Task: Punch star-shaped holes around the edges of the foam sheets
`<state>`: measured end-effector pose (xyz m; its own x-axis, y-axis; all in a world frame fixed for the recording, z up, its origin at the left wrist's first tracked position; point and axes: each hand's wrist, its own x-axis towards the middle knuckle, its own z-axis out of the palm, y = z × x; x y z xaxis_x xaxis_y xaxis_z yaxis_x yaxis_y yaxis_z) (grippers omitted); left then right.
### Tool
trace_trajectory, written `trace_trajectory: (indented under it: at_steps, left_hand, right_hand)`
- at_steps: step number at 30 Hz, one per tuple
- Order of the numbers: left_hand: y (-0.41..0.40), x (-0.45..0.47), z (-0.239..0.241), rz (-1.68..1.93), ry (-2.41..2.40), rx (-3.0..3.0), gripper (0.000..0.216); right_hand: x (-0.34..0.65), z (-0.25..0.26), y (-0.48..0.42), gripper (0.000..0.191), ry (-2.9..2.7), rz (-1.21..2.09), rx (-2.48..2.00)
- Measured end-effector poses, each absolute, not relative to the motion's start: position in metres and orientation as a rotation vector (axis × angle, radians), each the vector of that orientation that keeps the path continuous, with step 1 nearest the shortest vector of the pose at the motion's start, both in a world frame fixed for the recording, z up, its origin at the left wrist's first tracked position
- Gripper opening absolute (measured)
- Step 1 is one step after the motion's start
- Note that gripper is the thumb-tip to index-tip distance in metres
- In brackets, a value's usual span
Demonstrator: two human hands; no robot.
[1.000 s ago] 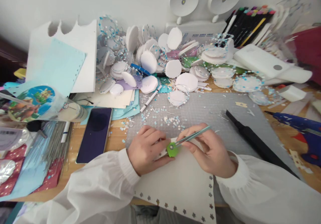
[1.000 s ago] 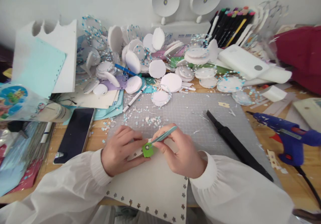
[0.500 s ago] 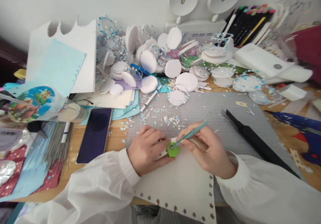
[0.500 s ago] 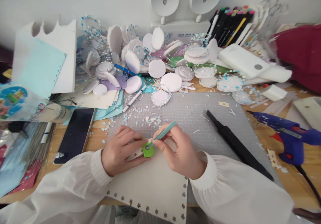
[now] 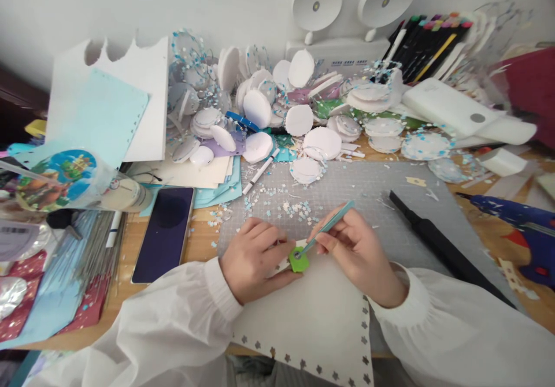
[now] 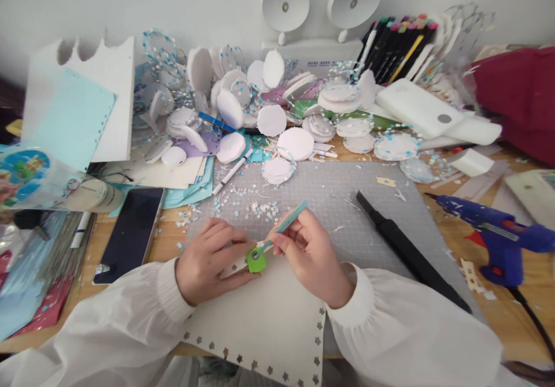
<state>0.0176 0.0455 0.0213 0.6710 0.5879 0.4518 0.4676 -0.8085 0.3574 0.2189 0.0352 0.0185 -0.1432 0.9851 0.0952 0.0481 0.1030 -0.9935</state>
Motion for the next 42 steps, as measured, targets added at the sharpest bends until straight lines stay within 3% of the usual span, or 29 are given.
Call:
trace_trajectory:
  at_steps: [24, 27, 33, 36, 42]
  left_hand:
    - [0.041, 0.02, 0.023, 0.796, 0.822, 2.627, 0.025]
    - [0.041, 0.019, 0.023, 0.804, 0.826, 2.609, 0.024]
    - [0.043, 0.018, 0.023, 0.814, 0.837, 2.502, 0.028]
    - [0.042, 0.019, 0.026, 0.832, 0.861, 2.314, 0.03]
    - [0.028, 0.027, 0.037, 0.875, 1.019, 1.86, 0.026]
  right_hand:
    - [0.217, 0.018, 0.039, 0.008, -1.169, 1.344, -1.021]
    - [0.226, 0.018, 0.044, 0.007, -1.341, 1.103, -1.119]
    - [0.262, 0.008, 0.067, 0.011, -1.746, 0.188, -1.678]
    - [0.266, 0.016, 0.068, 0.021, -1.795, -0.022, -1.598]
    - [0.24, 0.038, 0.037, 0.041, -2.161, 0.499, -0.822]
